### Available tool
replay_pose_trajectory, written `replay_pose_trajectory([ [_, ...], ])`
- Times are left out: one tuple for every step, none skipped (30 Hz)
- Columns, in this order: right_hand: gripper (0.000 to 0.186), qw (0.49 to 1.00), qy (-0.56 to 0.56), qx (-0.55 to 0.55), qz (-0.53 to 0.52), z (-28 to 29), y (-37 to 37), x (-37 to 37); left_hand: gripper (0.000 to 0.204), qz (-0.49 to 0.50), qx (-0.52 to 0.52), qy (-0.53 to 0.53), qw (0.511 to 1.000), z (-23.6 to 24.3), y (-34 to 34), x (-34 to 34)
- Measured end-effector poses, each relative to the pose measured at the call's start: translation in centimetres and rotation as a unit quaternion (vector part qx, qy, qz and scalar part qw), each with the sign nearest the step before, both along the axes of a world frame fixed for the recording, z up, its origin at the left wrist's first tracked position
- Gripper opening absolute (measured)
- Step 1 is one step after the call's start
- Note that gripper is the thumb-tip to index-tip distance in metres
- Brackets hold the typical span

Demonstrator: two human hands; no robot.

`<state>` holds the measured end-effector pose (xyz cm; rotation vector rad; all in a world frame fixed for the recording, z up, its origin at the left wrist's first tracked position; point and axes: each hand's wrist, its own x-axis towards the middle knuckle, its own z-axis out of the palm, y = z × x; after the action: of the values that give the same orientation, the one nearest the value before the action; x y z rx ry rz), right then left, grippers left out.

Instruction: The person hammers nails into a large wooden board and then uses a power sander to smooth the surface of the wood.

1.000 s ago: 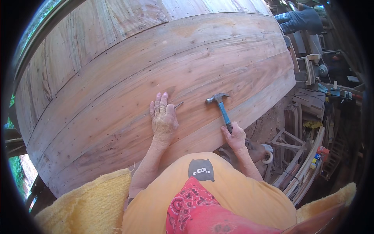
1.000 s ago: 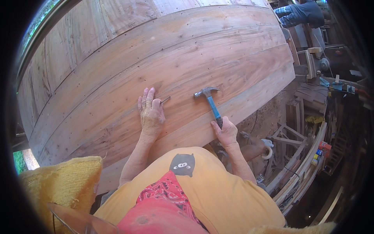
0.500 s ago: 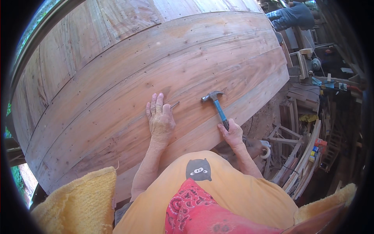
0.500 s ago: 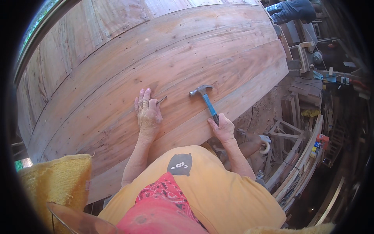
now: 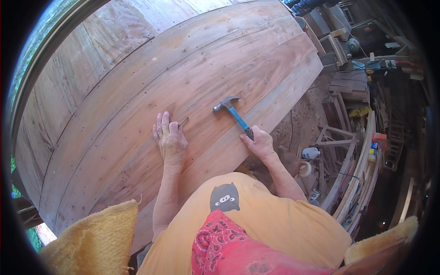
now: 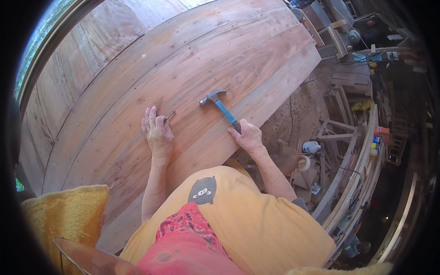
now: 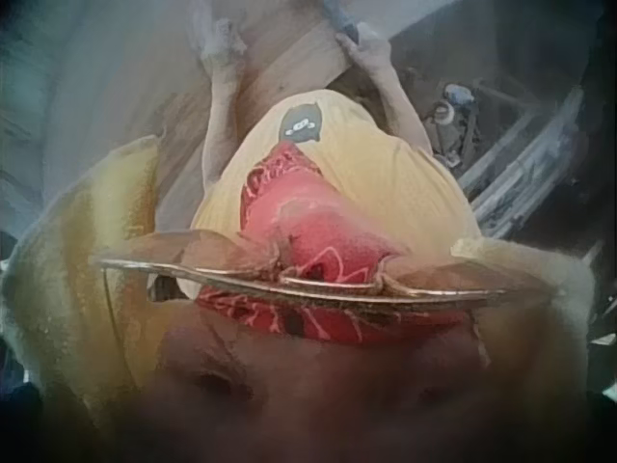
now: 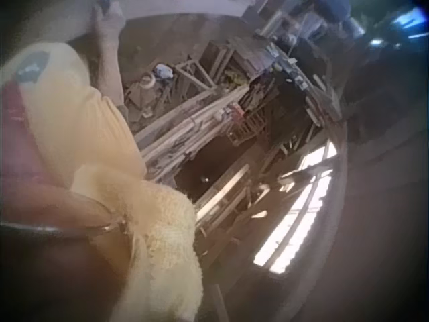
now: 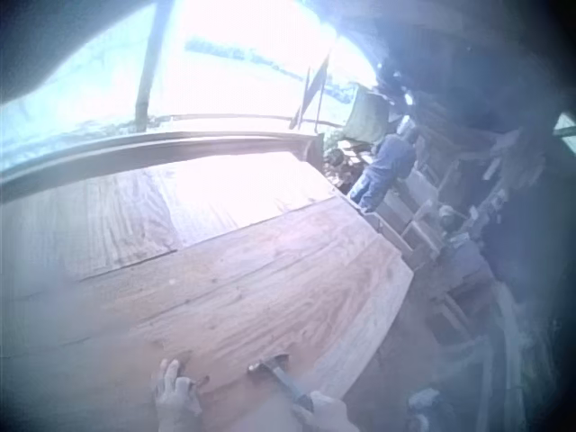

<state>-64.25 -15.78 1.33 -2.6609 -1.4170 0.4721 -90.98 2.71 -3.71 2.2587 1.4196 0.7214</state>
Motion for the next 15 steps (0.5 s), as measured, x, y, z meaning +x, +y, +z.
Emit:
replay_pose_trajectory([
  [0.050,1.000,0.005,0.003,-0.001,-0.09,-0.22,0.04,0.006,-0.005,-0.008,0.003,1.000,-0.08,-0.29,0.03],
  [0.050,1.000,-0.001,0.000,-0.009,-0.13,-0.44,0.05,0.006,-0.006,-0.010,0.002,1.000,-0.17,-0.26,0.03],
  [0.050,1.000,-0.001,0.005,-0.006,-0.16,-0.45,0.17,0.007,0.003,-0.002,0.002,1.000,-0.23,-0.06,0.03],
  [0.050,1.000,0.008,0.014,0.002,-0.26,-0.39,0.10,0.007,-0.002,-0.004,0.001,1.000,-0.21,-0.12,-0.18],
  [0.050,1.000,0.005,0.002,-0.001,-0.31,-0.29,0.09,0.007,-0.006,-0.003,0.000,1.000,-0.20,-0.14,-0.19],
  [0.050,1.000,0.005,-0.006,0.001,-0.22,-0.30,0.07,0.007,-0.006,0.007,-0.004,1.000,-0.20,-0.06,-0.18],
  [0.050,1.000,0.004,-0.008,0.001,-0.17,-0.22,0.04,0.007,-0.003,0.002,0.000,1.000,-0.18,0.02,-0.22],
  [0.050,1.000,0.006,-0.007,0.002,-0.12,-0.15,0.00,0.007,-0.002,0.004,0.001,1.000,-0.17,0.01,-0.21],
  [0.050,1.000,0.005,-0.001,0.007,-0.07,-0.05,-0.03,0.007,-0.004,-0.003,0.003,1.000,-0.18,0.06,-0.17],
  [0.049,1.000,0.005,0.001,0.006,0.00,-0.03,-0.05,0.007,-0.002,0.008,-0.001,1.000,-0.22,0.11,-0.15],
  [0.049,1.000,0.006,-0.017,-0.004,0.03,-0.01,-0.07,0.007,-0.002,0.009,-0.003,1.000,-0.25,0.09,-0.16],
  [0.049,1.000,0.005,0.001,0.005,0.05,-0.01,-0.09,0.007,-0.002,-0.001,-0.001,1.000,-0.31,0.07,-0.17],
  [0.049,1.000,0.006,0.002,0.004,0.05,-0.03,-0.10,0.007,-0.001,0.008,-0.005,1.000,-0.37,0.05,-0.17],
  [0.049,1.000,0.007,-0.006,-0.001,0.04,-0.06,-0.12,0.007,0.000,0.008,-0.006,1.000,-0.43,0.01,-0.20],
  [0.049,1.000,0.006,0.003,0.005,0.00,-0.09,-0.11,0.007,0.001,0.008,-0.009,1.000,-0.49,0.00,-0.22],
])
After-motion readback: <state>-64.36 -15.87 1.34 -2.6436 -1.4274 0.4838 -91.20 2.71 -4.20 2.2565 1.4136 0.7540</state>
